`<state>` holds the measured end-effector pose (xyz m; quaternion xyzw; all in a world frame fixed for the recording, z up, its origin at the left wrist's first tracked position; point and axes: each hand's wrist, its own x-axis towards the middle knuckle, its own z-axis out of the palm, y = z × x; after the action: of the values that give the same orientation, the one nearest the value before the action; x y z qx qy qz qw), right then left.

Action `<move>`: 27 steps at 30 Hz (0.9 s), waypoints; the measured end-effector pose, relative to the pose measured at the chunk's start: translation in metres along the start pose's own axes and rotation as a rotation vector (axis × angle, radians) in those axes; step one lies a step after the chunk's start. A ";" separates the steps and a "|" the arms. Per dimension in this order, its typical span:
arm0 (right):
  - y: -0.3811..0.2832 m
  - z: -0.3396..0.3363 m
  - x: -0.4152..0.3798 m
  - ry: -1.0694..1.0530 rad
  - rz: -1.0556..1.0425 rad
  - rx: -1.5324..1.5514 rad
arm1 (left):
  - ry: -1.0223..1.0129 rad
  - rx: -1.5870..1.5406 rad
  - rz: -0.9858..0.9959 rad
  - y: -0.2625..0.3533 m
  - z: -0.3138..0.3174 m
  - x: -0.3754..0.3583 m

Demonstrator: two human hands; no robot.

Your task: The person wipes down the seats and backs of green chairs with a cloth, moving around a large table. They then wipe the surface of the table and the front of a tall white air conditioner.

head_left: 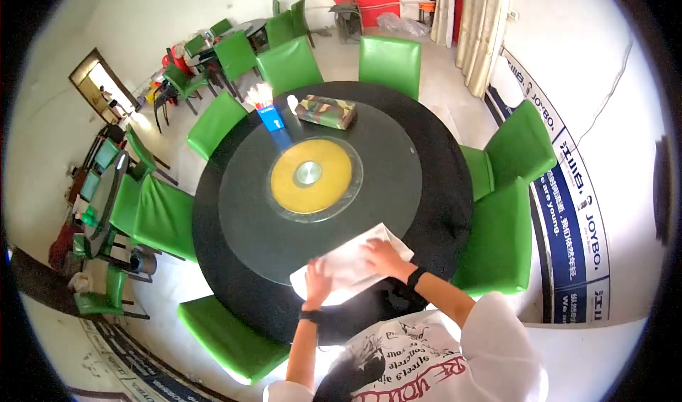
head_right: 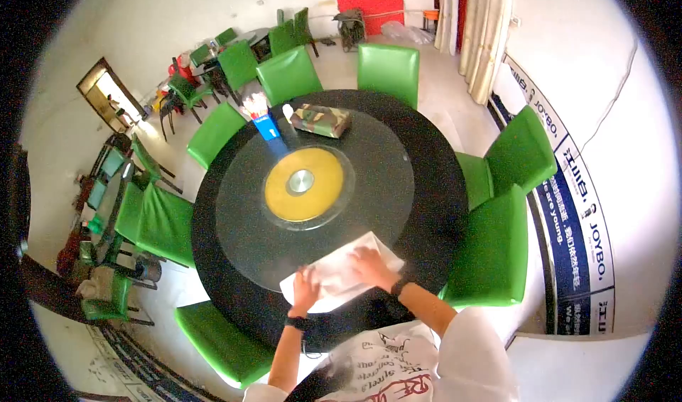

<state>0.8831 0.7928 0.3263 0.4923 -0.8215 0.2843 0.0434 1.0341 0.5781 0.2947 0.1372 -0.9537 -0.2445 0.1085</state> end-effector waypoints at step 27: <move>0.032 -0.037 -0.019 -0.287 -0.065 0.086 | -0.062 0.378 -0.360 -0.015 0.010 -0.019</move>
<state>0.8585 0.8374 0.3373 0.5555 -0.7901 0.2444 -0.0866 1.0521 0.5761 0.2760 0.3149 -0.9456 -0.0813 0.0065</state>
